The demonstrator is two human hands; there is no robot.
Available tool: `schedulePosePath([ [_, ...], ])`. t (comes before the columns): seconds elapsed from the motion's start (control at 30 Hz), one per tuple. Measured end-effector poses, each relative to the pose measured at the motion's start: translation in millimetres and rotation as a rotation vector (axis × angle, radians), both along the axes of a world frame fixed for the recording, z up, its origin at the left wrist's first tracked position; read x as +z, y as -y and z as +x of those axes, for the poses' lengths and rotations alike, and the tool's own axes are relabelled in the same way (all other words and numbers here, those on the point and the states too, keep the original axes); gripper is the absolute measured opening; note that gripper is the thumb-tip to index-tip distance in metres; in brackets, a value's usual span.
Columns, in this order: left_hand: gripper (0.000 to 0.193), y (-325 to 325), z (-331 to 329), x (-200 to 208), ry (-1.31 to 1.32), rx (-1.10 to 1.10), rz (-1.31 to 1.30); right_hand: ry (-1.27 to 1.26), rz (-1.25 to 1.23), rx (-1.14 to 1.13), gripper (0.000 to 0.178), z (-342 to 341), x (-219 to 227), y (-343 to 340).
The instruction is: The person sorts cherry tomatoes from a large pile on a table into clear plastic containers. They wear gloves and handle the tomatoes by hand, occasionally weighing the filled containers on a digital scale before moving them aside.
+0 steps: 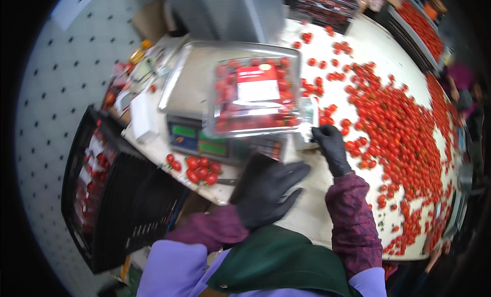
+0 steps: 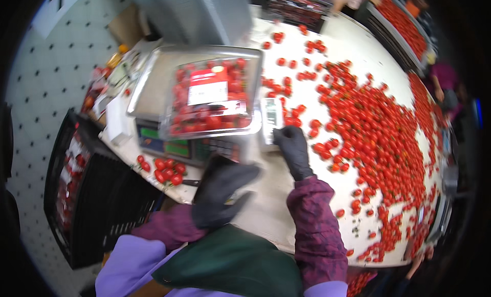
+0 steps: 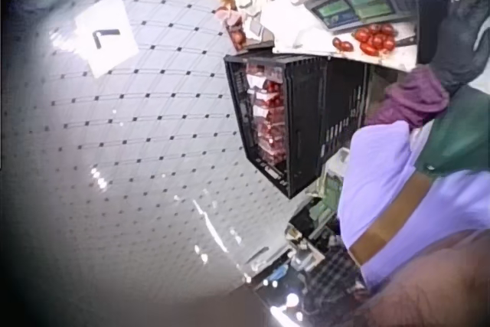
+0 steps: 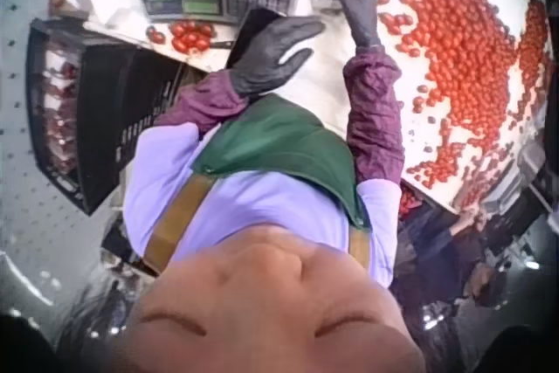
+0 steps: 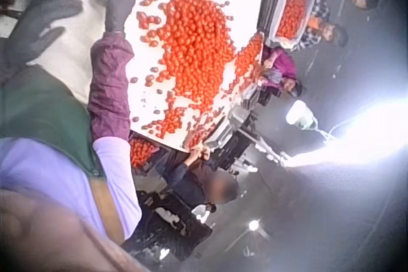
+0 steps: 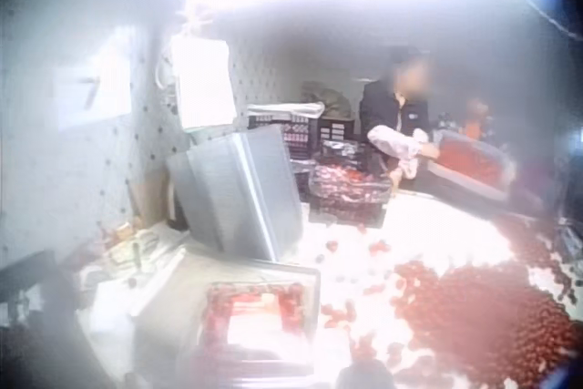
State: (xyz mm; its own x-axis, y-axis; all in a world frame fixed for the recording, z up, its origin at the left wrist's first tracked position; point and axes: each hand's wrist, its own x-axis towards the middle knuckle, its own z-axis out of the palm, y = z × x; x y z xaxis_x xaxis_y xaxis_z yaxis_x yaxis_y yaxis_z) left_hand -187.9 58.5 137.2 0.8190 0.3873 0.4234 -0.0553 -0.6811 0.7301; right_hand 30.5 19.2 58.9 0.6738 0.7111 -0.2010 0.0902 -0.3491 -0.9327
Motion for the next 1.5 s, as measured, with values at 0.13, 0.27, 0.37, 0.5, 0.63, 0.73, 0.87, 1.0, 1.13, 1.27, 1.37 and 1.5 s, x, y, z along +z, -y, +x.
schedulePosePath([
  [0.13, 0.038, 35.8, 48.4, -73.8, -0.034, -0.131, -1.601, -0.136, -0.012, 0.032, 0.021, 11.0, -6.7, 0.3],
  [0.27, 0.049, 23.5, 91.1, -92.1, 0.025, 0.168, -1.778, -0.238, 0.154, -0.014, 0.018, 1.9, 13.1, 3.8],
  [0.37, 0.051, 14.3, 91.5, -93.6, 0.017, 0.225, -1.816, -0.045, -0.005, -0.012, 0.019, 9.7, 7.4, 1.6],
  [0.5, 0.058, 13.9, 93.4, -106.1, 0.058, 0.248, -1.859, 0.044, -0.064, 0.012, 0.02, 4.8, -14.8, -2.7],
  [0.63, 0.055, 12.8, 96.0, -112.4, 0.077, 0.221, -1.842, -0.267, -0.002, -0.056, 0.016, -7.9, 14.8, 4.2],
  [0.73, 0.045, 12.6, 92.9, -113.5, 0.056, 0.235, -1.831, 0.073, 0.197, -0.008, 0.01, -37.5, 16.5, 45.1],
  [0.87, 0.046, 7.1, 90.1, -99.0, 0.045, 0.223, -1.909, -0.357, -0.037, -0.043, 0.01, -96.6, 53.8, 143.3],
  [1.0, 0.036, 14.7, 98.5, -93.0, -0.014, 0.225, -1.706, -0.478, -0.055, -0.048, 0.008, -123.7, 39.1, 224.6],
  [1.13, 0.019, 22.1, 103.8, -101.5, 0.004, 0.252, -1.582, -0.363, -0.249, -0.098, 0.007, -127.1, 20.6, 226.2],
  [1.27, 0.011, 22.6, 87.6, -101.4, 0.112, 0.296, -1.534, -0.208, -0.274, 0.036, 0.005, -126.6, -0.1, 232.4],
  [1.37, 0.014, 17.4, 76.2, -15.1, 0.204, -0.005, -0.984, -0.329, -0.128, 0.023, 0.006, -126.2, 18.2, 221.2],
  [1.5, 0.023, -48.2, 51.5, 56.7, 0.326, 0.171, 0.108, -0.12, 0.285, 0.252, 0.007, -118.8, 43.9, 166.8],
])
